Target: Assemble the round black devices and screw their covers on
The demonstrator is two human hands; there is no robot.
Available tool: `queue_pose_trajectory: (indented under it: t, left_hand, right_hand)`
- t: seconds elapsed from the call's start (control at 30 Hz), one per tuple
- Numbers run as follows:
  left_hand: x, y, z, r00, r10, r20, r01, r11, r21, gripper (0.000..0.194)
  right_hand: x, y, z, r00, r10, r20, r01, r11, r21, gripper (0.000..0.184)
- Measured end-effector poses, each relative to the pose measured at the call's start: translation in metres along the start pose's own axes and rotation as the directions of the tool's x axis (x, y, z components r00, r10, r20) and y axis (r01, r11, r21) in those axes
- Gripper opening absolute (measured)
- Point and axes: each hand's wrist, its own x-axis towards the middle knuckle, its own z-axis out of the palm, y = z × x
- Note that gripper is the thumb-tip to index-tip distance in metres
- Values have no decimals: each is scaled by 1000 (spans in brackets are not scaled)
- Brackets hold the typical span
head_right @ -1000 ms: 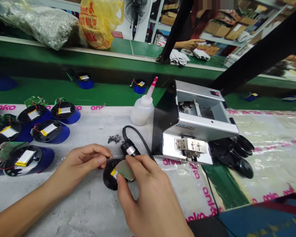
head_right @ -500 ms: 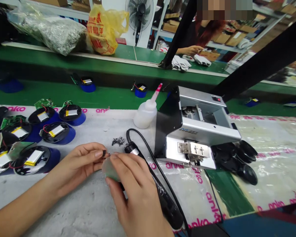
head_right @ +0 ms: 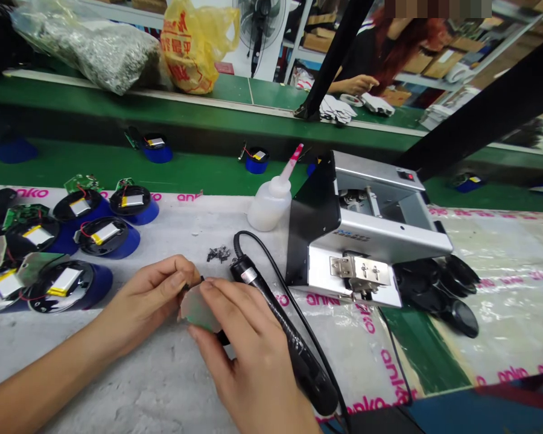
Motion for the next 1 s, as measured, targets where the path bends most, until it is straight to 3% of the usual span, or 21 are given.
queue_pose_trajectory:
  t: [0.3, 0.47, 0.6, 0.8, 0.9, 1.0]
  left_hand:
    - [-3, 0, 12, 994, -104, -29, 94, 968, -234, 35]
    - [-5, 0, 15, 991, -124, -49, 108, 962, -251, 33]
    - [-5, -5, 13, 991, -57, -124, 37, 987, -158, 34]
    - [-11, -7, 16, 945, 191, -266, -143, 971, 189, 23]
    - [-12, -3, 16, 944, 192, -268, -114, 953, 281, 19]
    - [-13, 2, 15, 964, 158, -216, -103, 964, 244, 21]
  right_hand:
    - [-2, -1, 6, 994, -82, -78, 76, 995, -72, 37]
    - [-3, 0, 8, 992, -88, -87, 80, 992, -93, 40]
    - [-4, -1, 9, 991, -98, -86, 87, 989, -122, 43]
    - [-3, -5, 12, 988, -100, -114, 77, 980, -185, 39]
    - [-4, -5, 11, 987, -129, -100, 104, 969, -224, 37]
    - [-6, -3, 6, 990, -131, -61, 113, 966, -232, 41]
